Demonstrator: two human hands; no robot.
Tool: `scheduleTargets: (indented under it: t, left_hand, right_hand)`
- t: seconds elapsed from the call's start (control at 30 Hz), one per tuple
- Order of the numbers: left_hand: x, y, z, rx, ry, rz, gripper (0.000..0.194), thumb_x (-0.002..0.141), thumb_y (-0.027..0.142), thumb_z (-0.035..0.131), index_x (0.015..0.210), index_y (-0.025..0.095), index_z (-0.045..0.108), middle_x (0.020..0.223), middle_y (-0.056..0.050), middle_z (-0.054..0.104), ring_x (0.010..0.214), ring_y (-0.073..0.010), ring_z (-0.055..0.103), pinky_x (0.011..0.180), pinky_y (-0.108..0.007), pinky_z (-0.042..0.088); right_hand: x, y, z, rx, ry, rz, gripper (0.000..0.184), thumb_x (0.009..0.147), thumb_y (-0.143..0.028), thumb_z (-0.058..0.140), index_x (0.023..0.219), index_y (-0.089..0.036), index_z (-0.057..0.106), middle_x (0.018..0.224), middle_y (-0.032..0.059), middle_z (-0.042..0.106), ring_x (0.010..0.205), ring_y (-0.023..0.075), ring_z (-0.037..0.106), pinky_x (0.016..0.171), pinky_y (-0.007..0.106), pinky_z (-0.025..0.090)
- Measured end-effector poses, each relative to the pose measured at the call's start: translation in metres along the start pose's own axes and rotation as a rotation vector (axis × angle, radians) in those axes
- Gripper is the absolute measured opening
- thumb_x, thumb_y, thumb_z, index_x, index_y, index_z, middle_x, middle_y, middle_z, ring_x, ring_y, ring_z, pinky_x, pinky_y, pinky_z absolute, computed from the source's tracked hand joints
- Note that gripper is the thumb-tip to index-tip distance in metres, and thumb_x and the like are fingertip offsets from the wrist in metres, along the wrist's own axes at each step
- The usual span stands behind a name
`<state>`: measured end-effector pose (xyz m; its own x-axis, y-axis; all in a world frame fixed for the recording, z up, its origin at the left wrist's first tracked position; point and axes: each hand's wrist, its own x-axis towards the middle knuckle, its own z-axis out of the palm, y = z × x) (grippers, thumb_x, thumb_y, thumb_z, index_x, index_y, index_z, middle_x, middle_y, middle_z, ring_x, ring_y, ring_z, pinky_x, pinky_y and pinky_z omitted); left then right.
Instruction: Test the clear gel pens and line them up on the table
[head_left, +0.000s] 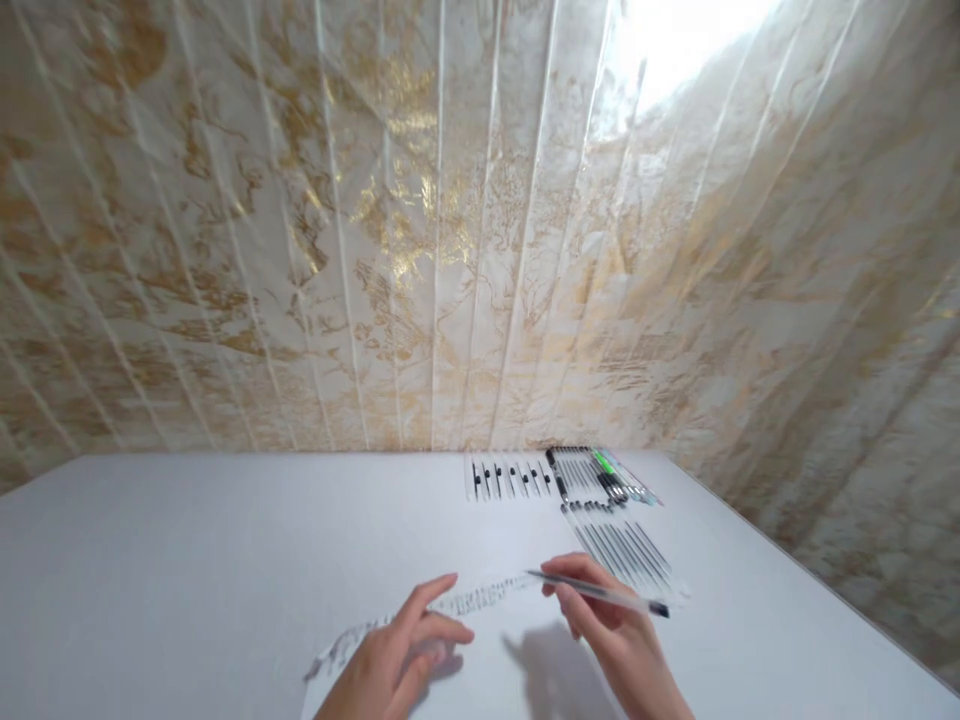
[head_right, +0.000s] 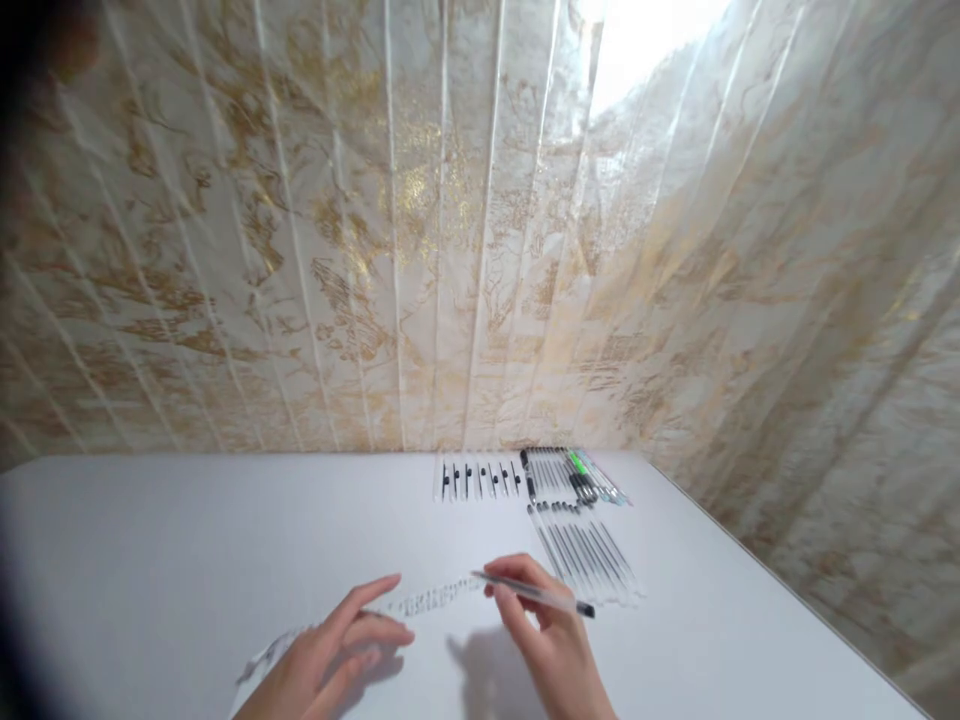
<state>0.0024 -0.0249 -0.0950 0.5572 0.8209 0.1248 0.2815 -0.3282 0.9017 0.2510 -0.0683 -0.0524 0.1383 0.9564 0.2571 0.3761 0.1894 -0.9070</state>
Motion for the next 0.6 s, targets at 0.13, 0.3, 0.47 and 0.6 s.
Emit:
scheduleTargets:
  t: [0.13, 0.3, 0.47, 0.6]
  left_hand:
    - [0.004, 0.021, -0.001, -0.102, 0.022, -0.073, 0.048, 0.092, 0.031, 0.046, 0.138, 0.025, 0.034, 0.108, -0.005, 0.071, 0.098, -0.0181, 0.065, 0.094, -0.030, 0.044]
    - [-0.007, 0.040, 0.007, -0.166, 0.027, 0.006, 0.050, 0.091, 0.033, 0.049, 0.138, 0.023, 0.034, 0.107, -0.007, 0.070, 0.101, -0.0200, 0.063, 0.097, -0.032, 0.040]
    - [-0.017, 0.056, 0.014, -0.238, -0.023, 0.112, 0.049, 0.090, 0.030, 0.052, 0.137, 0.025, 0.036, 0.100, -0.005, 0.069, 0.098, -0.0190, 0.064, 0.096, -0.031, 0.040]
    - [-0.019, 0.058, 0.025, -0.495, 0.016, 0.112, 0.053, 0.083, 0.033, 0.062, 0.132, 0.023, 0.043, 0.093, -0.003, 0.066, 0.092, -0.0188, 0.063, 0.089, -0.030, 0.043]
  right_hand:
    - [-0.015, -0.041, 0.017, -0.078, -0.201, -0.220, 0.012, 0.086, -0.030, 0.056, 0.084, -0.019, 0.062, 0.070, 0.0028, 0.064, 0.061, 0.0137, 0.057, 0.056, 0.022, 0.045]
    - [-0.025, -0.045, 0.035, -0.111, -0.219, -0.284, 0.008, 0.084, -0.025, 0.057, 0.080, -0.018, 0.060, 0.066, 0.0015, 0.063, 0.055, 0.0112, 0.055, 0.050, 0.019, 0.043]
    - [-0.032, -0.040, 0.040, -0.110, -0.223, -0.335, 0.011, 0.084, -0.026, 0.055, 0.084, -0.018, 0.062, 0.068, 0.0021, 0.066, 0.052, 0.0100, 0.053, 0.049, 0.018, 0.043]
    - [-0.039, -0.041, 0.044, -0.167, -0.212, -0.416, 0.012, 0.088, -0.029, 0.053, 0.086, -0.020, 0.061, 0.070, 0.0012, 0.066, 0.050, 0.0094, 0.052, 0.049, 0.018, 0.043]
